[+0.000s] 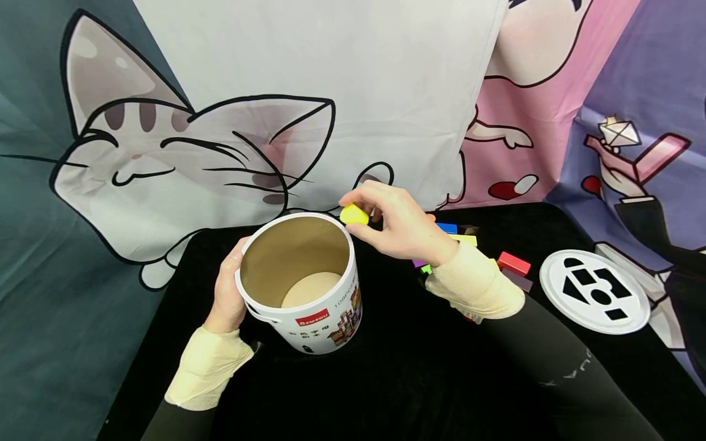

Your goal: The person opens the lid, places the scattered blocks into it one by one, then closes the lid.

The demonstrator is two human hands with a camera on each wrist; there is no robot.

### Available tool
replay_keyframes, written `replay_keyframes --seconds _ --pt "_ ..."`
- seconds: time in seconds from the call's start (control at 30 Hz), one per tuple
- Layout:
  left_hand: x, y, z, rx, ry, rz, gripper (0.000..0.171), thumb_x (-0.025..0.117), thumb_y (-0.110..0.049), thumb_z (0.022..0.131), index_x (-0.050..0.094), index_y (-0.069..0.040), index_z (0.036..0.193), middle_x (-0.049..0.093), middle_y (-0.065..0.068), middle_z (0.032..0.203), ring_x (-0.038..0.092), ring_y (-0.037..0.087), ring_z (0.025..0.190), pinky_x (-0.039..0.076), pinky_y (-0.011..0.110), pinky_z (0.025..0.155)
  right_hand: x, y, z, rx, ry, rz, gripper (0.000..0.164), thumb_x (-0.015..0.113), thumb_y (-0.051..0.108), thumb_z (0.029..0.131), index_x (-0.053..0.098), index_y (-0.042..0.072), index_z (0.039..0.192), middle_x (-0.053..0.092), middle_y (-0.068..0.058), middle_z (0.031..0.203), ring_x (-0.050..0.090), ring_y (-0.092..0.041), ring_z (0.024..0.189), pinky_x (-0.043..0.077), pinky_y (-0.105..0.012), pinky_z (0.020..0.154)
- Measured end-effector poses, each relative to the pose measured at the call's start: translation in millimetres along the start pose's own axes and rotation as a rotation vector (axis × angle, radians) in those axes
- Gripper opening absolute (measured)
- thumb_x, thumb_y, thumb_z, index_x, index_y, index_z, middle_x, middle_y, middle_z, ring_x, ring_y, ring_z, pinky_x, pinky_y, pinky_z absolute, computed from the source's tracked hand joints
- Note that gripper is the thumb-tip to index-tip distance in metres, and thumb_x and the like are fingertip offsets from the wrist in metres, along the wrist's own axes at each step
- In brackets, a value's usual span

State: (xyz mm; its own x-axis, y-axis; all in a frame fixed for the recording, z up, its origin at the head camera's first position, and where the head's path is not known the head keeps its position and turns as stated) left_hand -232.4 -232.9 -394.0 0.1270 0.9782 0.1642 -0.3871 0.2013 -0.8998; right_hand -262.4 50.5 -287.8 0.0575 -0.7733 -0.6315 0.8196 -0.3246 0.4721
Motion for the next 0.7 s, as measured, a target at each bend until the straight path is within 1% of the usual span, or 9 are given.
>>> replay_keyframes --seconds 0.13,0.2,0.33,0.43,0.5,0.6,0.7 --pt "0.6 -0.4 -0.5 -0.009 -0.012 0.006 0.049 0.03 -0.026 0.102 0.055 0.006 0.13 0.061 0.008 0.123 0.053 0.024 0.115 0.04 0.038 0.1 8.4 11.7 9.4 -0.035 -0.006 0.038 0.03 0.069 0.027 0.088 0.067 0.012 0.115 0.063 0.009 0.1 0.057 -0.001 0.085 0.048 -0.026 0.067" --pt "-0.1 0.1 -0.5 -0.008 -0.01 0.005 0.049 0.03 -0.026 0.102 0.055 0.006 0.131 0.061 0.008 0.124 0.053 0.024 0.115 0.04 0.038 0.1 14.0 17.1 13.7 -0.048 0.005 0.045 0.03 0.068 0.028 0.089 0.067 0.012 0.114 0.063 0.01 0.102 0.057 -0.001 0.086 0.047 -0.024 0.065" --pt "-1.0 0.0 -0.1 -0.003 -0.006 0.001 0.048 0.031 -0.026 0.102 0.055 0.005 0.131 0.061 0.008 0.124 0.052 0.024 0.115 0.039 0.038 0.1 26.8 26.3 22.1 -0.056 0.031 0.053 0.029 0.068 0.027 0.089 0.067 0.012 0.113 0.063 0.009 0.103 0.055 -0.001 0.084 0.047 -0.025 0.064" --pt "-0.6 -0.7 -0.1 -0.008 -0.013 0.004 0.05 0.031 -0.026 0.102 0.053 0.008 0.13 0.061 0.009 0.123 0.052 0.024 0.115 0.039 0.038 0.1 37.1 32.7 27.5 -0.057 0.051 0.058 0.029 0.068 0.027 0.089 0.067 0.012 0.114 0.063 0.009 0.103 0.054 -0.002 0.083 0.047 -0.023 0.067" --pt "-0.9 -0.4 -0.1 -0.014 -0.019 0.009 0.051 0.031 -0.027 0.102 0.051 0.011 0.13 0.06 0.01 0.123 0.052 0.026 0.114 0.039 0.038 0.099 43.9 37.0 30.7 -0.061 0.068 0.049 0.029 0.068 0.027 0.089 0.067 0.012 0.114 0.062 0.009 0.102 0.054 -0.002 0.084 0.046 -0.02 0.07" --pt "-1.5 0.4 0.1 -0.02 -0.012 0.025 0.054 0.03 -0.026 0.102 0.046 0.016 0.132 0.058 0.016 0.124 0.051 0.029 0.115 0.039 0.039 0.099 53.5 42.5 33.8 -0.067 0.093 0.037 0.03 0.067 0.027 0.088 0.066 0.012 0.115 0.061 0.008 0.101 0.053 -0.001 0.086 0.046 -0.017 0.074" --pt "-1.7 1.5 0.5 -0.023 0.003 0.031 0.054 0.029 -0.025 0.103 0.043 0.017 0.133 0.056 0.019 0.126 0.05 0.031 0.116 0.039 0.04 0.099 60.8 47.0 35.8 -0.068 0.116 0.024 0.031 0.067 0.026 0.088 0.066 0.012 0.115 0.059 0.008 0.1 0.053 0.0 0.087 0.045 -0.015 0.077"
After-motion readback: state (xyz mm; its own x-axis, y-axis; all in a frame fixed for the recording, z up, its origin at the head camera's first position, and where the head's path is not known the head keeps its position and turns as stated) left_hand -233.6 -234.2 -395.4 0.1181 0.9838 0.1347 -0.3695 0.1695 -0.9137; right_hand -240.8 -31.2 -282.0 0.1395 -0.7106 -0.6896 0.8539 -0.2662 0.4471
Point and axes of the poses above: each hand's wrist, its own z-axis towards the middle knuckle, its own x-axis out of the palm, y = z × x, the point moved 5 cm from there along z, towards the middle knuckle
